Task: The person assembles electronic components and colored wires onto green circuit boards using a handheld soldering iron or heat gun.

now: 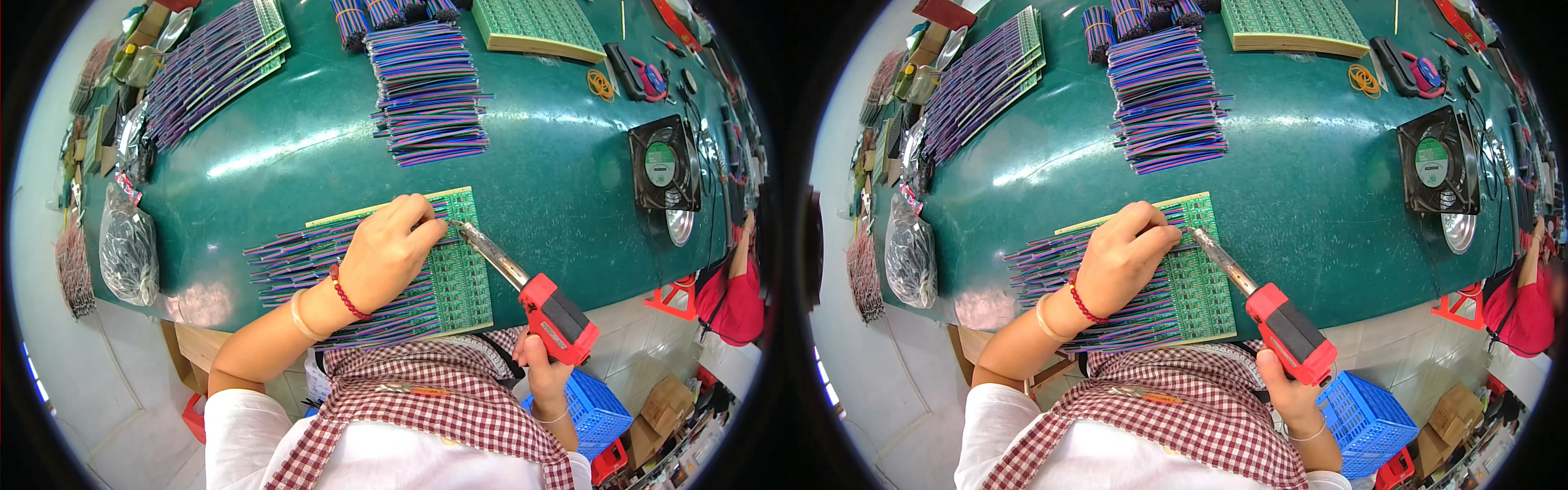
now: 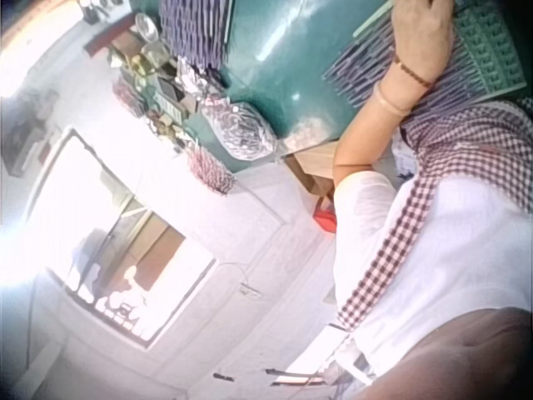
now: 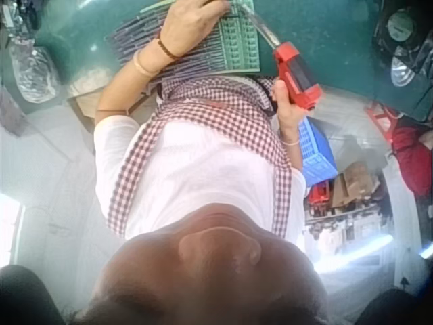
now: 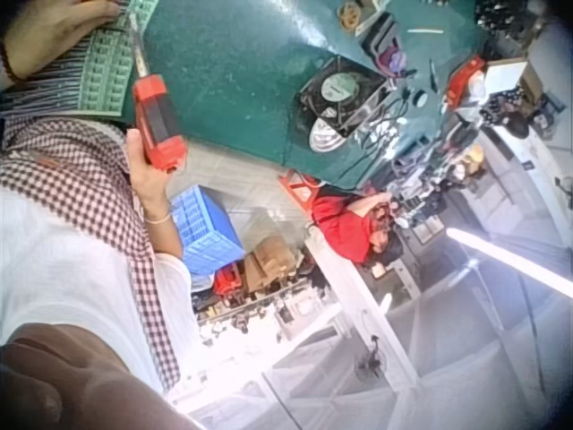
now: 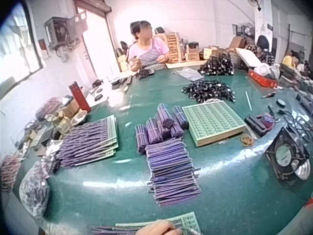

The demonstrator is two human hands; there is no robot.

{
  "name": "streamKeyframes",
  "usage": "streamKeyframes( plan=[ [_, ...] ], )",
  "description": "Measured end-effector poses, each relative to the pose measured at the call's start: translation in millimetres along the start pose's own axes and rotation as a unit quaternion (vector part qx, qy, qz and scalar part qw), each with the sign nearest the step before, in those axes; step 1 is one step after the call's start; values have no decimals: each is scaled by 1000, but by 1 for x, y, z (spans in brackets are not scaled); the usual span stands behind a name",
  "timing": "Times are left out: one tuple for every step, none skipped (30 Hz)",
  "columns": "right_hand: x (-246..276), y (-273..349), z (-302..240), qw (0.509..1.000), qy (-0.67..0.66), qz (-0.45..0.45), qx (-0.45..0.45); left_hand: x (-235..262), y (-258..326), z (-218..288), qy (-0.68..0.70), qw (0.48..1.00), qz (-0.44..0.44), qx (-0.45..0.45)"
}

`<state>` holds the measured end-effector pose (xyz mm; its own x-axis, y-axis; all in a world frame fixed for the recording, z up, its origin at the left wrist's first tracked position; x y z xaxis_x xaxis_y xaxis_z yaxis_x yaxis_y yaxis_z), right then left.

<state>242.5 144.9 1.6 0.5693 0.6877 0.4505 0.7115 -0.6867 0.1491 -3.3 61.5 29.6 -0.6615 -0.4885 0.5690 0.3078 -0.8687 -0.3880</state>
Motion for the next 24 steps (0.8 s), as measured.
streamKeyframes(
  plan=[
    [0,1,1,1000,11,-5,7,0,0,-1,4,1000,2,2],
    [-1,1,1,1000,22,-9,13,0,1,-1,3,1000,2,3],
    [-2,1,-1,1000,22,-10,13,0,1,-1,1,1000,0,2],
    [-1,1,-2,1000,-7,2,-8,0,1,-1,0,1000,-1,2],
    [0,2,-3,999,-35,14,-29,0,1,-1,0,1000,-1,2],
    [-1,1,-5,999,-35,14,-29,0,2,-1,0,1000,-2,3],
    [-1,0,-8,998,-48,15,-30,0,2,-2,1,1000,-2,3],
    [0,-1,-9,998,-60,17,-32,0,1,-1,2,1000,-2,3],
    [0,0,-7,998,-60,17,-32,0,1,-1,3,1000,-2,4],
    [0,2,-3,999,-43,13,-27,1,1,-2,5,1000,-2,5],
    [0,3,-2,999,-26,8,-23,1,1,-1,4,1000,-1,5],
    [1,3,-4,999,-26,8,-23,1,0,-1,2,1000,-2,4],
    [1,4,-4,998,-39,3,-59,0,0,0,-1,1000,-3,3],
    [0,4,-1,994,-52,-1,-94,0,0,-1,-1,1000,-3,3],
    [0,4,1,994,-52,-1,-95,-1,0,-1,-2,1000,-5,2],
    [0,4,1,996,-50,-5,-78,-1,0,0,-3,1000,-6,1],
    [0,4,0,997,-49,-8,-62,-1,1,-1,-4,1000,-6,1],
    [0,4,-3,997,-49,-8,-62,-1,1,-1,-2,1000,-5,0],
    [1,5,-5,993,-88,-3,-83,-1,2,-1,-1,1000,-4,-1],
    [1,5,-4,986,-127,3,-105,-1,2,-1,-1,1000,-4,-1],
    [0,5,-3,986,-127,2,-104,-1,2,-1,-1,1000,-3,-2],
    [0,4,-4,993,-88,8,-77,-1,1,-1,0,1000,-2,-4],
    [0,4,-6,997,-49,14,-51,-2,1,-1,1,1000,-2,-5],
    [0,5,-2,997,-49,15,-51,-2,1,-1,0,1000,-4,-5]
  ],
)
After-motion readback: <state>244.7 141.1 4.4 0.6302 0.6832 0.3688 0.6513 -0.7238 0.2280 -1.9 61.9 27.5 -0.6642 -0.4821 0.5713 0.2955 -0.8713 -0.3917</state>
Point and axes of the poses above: each hand's wrist, its own y-axis away from the middle knuckle, its own x-axis out of the back of the hand, z = x × y, the point moved 8 cm from there along -y, towards the middle knuckle, and after that the axes turned 15 degrees about y, right-handed, at the moved point
